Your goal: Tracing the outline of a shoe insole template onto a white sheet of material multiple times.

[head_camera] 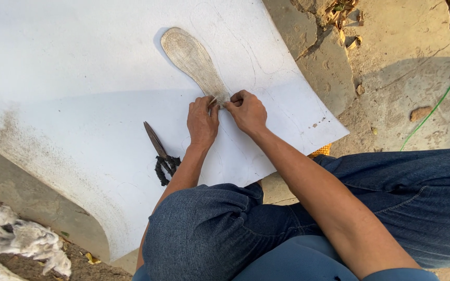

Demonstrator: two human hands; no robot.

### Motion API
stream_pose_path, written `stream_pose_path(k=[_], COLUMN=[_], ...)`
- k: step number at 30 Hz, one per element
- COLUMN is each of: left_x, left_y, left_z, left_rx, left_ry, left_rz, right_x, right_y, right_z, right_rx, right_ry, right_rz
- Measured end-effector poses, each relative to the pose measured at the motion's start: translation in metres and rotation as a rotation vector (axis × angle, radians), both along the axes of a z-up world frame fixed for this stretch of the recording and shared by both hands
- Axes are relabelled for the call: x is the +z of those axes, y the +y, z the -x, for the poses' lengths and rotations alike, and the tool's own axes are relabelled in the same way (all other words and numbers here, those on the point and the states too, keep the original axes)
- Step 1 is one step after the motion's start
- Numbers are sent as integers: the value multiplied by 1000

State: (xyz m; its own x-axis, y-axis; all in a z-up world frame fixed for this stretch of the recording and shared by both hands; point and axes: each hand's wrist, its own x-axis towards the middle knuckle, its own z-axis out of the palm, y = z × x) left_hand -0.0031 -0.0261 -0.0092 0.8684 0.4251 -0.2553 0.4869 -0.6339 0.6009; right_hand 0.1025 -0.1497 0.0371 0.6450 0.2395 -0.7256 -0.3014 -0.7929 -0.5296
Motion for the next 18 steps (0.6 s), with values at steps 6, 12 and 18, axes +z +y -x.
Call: stream_pose_path(k=[6, 12, 18], left_x=[7, 36, 22], left_y=[8, 19, 9], left_z=[-10, -23, -12], left_rx=[115, 194, 144], left_ry=[95, 129, 158], left_rz=[84, 265, 176], right_x=[-3, -8, -11], right_y=[14, 12, 11], right_z=[0, -2, -3], right_rx=[-51, -72, -61], right_ry=[-60, -59, -64], right_rz=[153, 132, 120])
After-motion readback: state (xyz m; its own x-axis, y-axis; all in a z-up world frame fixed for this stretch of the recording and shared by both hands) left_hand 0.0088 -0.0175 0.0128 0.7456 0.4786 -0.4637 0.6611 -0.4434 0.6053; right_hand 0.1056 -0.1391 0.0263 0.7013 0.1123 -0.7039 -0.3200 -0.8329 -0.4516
